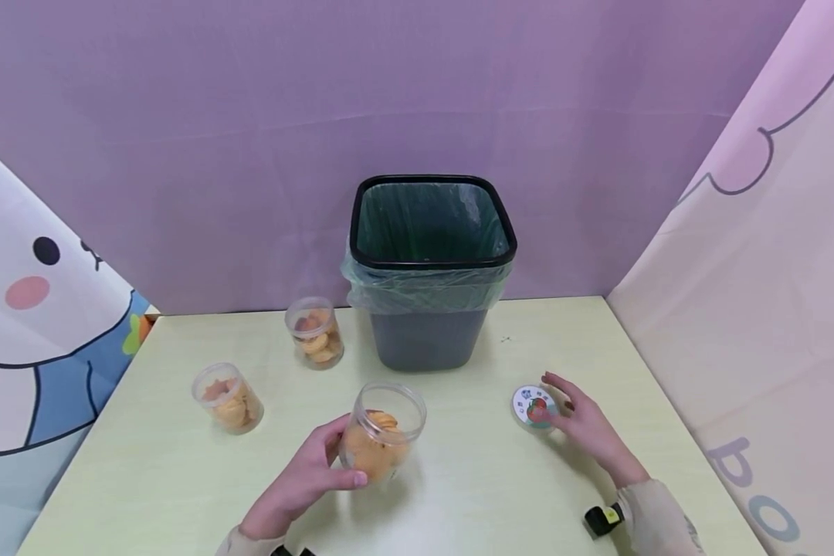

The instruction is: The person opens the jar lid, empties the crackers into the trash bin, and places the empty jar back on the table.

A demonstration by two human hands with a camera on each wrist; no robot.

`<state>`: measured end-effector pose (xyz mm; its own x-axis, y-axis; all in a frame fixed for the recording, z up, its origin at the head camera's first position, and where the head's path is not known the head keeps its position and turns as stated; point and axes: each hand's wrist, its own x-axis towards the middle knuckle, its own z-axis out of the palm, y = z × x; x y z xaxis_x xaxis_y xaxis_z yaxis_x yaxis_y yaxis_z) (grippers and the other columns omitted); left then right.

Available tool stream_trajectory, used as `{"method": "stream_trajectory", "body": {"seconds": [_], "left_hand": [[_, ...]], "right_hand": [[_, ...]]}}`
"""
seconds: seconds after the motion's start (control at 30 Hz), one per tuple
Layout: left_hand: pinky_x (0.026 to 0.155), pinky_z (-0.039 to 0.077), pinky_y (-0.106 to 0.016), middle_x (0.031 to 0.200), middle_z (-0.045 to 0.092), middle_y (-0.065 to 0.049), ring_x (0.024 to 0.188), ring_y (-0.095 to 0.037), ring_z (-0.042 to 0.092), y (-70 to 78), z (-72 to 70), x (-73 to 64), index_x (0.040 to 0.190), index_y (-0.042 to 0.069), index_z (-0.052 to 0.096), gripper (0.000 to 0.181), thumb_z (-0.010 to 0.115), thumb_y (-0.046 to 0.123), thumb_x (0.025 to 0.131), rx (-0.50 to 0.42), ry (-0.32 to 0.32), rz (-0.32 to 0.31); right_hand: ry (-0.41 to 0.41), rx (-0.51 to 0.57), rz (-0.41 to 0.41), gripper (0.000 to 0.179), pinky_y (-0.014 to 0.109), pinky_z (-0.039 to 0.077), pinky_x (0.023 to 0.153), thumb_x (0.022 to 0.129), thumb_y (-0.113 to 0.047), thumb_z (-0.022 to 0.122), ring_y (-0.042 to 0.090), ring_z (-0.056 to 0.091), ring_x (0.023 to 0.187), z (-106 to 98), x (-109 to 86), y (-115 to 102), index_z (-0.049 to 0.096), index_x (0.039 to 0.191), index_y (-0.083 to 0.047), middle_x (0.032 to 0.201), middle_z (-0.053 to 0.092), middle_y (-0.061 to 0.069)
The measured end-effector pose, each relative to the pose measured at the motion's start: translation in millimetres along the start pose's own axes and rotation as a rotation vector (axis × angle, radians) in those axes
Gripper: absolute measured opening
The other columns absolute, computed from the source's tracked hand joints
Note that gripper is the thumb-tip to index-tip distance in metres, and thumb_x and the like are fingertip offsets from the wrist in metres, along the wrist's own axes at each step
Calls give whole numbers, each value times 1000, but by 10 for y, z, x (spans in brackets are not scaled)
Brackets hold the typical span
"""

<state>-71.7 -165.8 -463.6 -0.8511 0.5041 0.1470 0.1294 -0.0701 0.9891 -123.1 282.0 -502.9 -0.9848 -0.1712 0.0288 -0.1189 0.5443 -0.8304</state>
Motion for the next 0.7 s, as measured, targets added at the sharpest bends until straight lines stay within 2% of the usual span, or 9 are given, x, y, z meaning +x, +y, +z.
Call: {"method": "stream_trajectory", "body": {"seconds": [0.17, 0.33, 0.43, 0.7], "left_hand": [[109, 14, -58, 132, 62, -14, 134, -22, 44, -5, -7, -14, 137, 3, 56, 59, 78, 12, 82, -6, 22, -34], [108, 26, -33, 132, 61, -15, 131, -21, 47, -20, -22, -35, 137, 1, 55, 60, 78, 11, 82, -18, 57, -42], [106, 28, -22, 133, 60, -14, 131, -20, 46, -28, -28, -34, 137, 0, 54, 61, 78, 10, 82, -32, 74, -51], [106, 28, -21, 136, 59, -13, 132, -18, 46, -24, -28, -20, 140, 0, 52, 65, 77, 9, 81, -32, 96, -75]], "right_hand": [[36, -2, -55, 61, 59, 34, 106, 97, -23, 66, 41, 39, 136, -21, 15, -157, 41, 147, 2, 145, 49, 21], [71, -29, -100, 55, 52, 44, 100, 100, -22, 62, 35, 52, 127, -41, 106, -424, 43, 146, 1, 139, 56, 17], [107, -52, -143, 51, 50, 49, 95, 101, -21, 60, 33, 57, 120, -62, 194, -633, 45, 145, 0, 134, 59, 17], [244, -113, -238, 46, 43, 51, 87, 102, -23, 59, 27, 62, 111, -210, 436, -1195, 49, 143, -5, 125, 65, 11]]}}
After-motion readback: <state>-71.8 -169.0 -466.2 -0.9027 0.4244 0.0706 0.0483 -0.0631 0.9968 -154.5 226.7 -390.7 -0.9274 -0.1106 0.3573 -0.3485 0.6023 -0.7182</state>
